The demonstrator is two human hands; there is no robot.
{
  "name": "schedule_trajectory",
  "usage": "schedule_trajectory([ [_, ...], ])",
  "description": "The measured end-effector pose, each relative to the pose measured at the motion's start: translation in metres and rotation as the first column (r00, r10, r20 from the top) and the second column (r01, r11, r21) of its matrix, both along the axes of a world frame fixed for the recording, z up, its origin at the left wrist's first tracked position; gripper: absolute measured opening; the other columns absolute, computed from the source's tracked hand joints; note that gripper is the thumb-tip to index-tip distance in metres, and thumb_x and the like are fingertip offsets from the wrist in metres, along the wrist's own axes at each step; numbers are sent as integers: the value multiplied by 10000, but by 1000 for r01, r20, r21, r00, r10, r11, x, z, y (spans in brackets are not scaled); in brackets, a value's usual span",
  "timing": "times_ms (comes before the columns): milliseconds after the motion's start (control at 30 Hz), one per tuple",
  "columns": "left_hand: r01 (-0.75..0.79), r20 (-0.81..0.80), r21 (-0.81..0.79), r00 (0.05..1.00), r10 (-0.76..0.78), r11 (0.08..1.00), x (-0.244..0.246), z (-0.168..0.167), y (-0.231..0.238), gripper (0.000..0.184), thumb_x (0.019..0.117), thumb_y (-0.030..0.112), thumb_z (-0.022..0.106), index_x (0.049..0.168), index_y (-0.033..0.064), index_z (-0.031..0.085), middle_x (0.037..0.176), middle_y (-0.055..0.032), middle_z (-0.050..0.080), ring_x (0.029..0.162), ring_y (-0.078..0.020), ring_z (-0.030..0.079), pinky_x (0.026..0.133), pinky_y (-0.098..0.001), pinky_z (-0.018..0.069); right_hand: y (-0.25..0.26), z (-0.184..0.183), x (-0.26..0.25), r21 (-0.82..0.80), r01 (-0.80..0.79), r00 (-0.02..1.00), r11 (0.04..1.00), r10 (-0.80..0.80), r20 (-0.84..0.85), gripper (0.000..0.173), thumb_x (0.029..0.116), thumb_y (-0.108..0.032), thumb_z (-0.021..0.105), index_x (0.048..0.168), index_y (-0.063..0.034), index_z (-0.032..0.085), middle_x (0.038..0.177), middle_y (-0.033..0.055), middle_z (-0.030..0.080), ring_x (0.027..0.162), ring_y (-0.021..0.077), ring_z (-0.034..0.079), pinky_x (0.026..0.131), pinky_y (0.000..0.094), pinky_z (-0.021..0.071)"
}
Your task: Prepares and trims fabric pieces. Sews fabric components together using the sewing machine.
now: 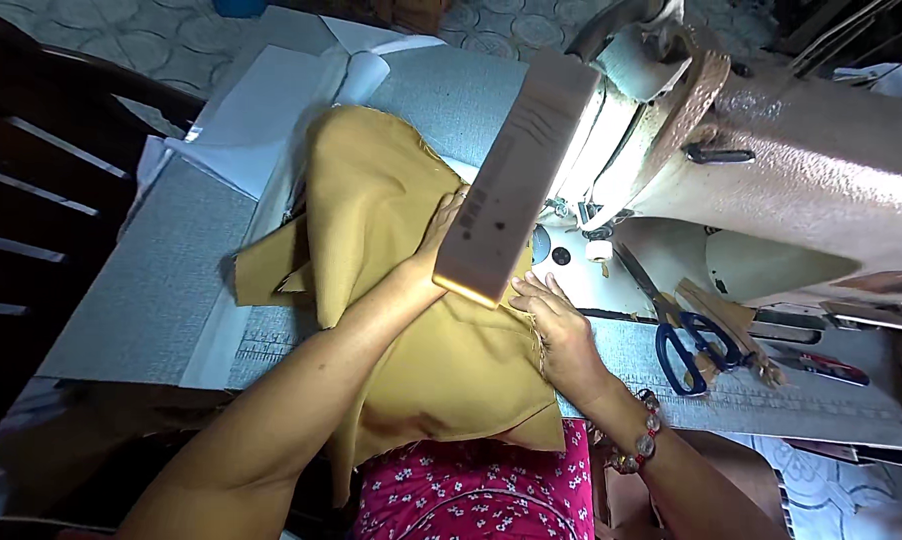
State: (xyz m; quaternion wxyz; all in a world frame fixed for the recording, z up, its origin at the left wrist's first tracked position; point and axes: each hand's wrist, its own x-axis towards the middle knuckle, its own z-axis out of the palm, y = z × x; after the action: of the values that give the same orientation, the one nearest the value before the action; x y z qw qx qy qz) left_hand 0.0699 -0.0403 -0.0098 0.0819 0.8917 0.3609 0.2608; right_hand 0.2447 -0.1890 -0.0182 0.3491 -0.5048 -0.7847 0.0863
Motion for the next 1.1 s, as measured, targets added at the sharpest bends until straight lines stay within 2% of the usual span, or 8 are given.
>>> schedule_trajectory([
  [367,211,-144,84,970,-197,974,-19,6,8,236,988,225,531,986,120,742,970,-172,665,1011,-429,606,850,-594,413,-1,1,-2,-3,3,1000,1000,-3,0,221,830,74,620,1009,25,741,1258,172,715,1282,354,628,1126,500,455],
  [500,89,163,-204,985,-56,975,-38,16,20,282,1044,196,488,1156,53,703,1237,-164,642,1265,-299,549,1097,-501,399,-2,3,-2,-17,-4,1000,1000,4,-5,246,827,78,619,1036,32,742,1277,185,703,1295,364,616,1135,504,445],
  [600,-166,365,-196,902,229,966,-35,42,-8,333,1041,136,467,1314,-30,560,1358,-224,563,1295,-261,522,1086,-386,426,-1,3,-3,-19,-3,1000,1000,3,-4,249,835,80,617,1046,31,741,1285,185,699,1300,362,613,1138,506,443],
  [700,22,509,-365,842,180,931,-44,65,-99,295,1014,153,533,1296,79,582,1221,-69,663,1075,-107,649,907,-275,549,-1,3,-3,-24,-5,1000,1000,5,-4,256,833,89,611,1045,32,742,1288,185,699,1303,359,611,1138,504,443],
  [800,679,720,-604,689,-78,418,-52,48,-170,411,1096,379,435,1024,123,749,928,43,762,823,-9,710,754,-202,598,-1,4,-3,-18,-7,1000,1000,7,8,255,834,92,609,1040,28,744,1287,183,700,1300,353,615,1136,507,443],
  [933,574,551,-800,818,167,-173,-32,-6,-233,731,1047,530,448,1428,-94,465,1222,-98,710,977,-135,724,853,-308,594,-1,4,-1,5,-17,1000,1000,17,15,245,838,76,605,1033,27,745,1272,189,705,1285,358,625,1135,512,441],
  [1000,669,464,-693,698,545,-267,-19,-32,-252,962,870,694,635,1495,23,346,1400,-104,614,1171,-236,682,958,-400,573,-1,3,-1,19,-23,1000,1000,23,3,226,853,59,605,1025,27,747,1255,192,712,1275,360,632,1133,519,444],
  [1100,820,321,-563,332,887,-103,-13,-44,-257,792,752,614,793,1328,104,607,1292,-106,692,1199,-311,672,982,-515,561,-3,3,0,56,-23,1000,998,23,6,228,845,58,596,1009,23,750,1242,197,716,1257,377,641,1117,534,452],
])
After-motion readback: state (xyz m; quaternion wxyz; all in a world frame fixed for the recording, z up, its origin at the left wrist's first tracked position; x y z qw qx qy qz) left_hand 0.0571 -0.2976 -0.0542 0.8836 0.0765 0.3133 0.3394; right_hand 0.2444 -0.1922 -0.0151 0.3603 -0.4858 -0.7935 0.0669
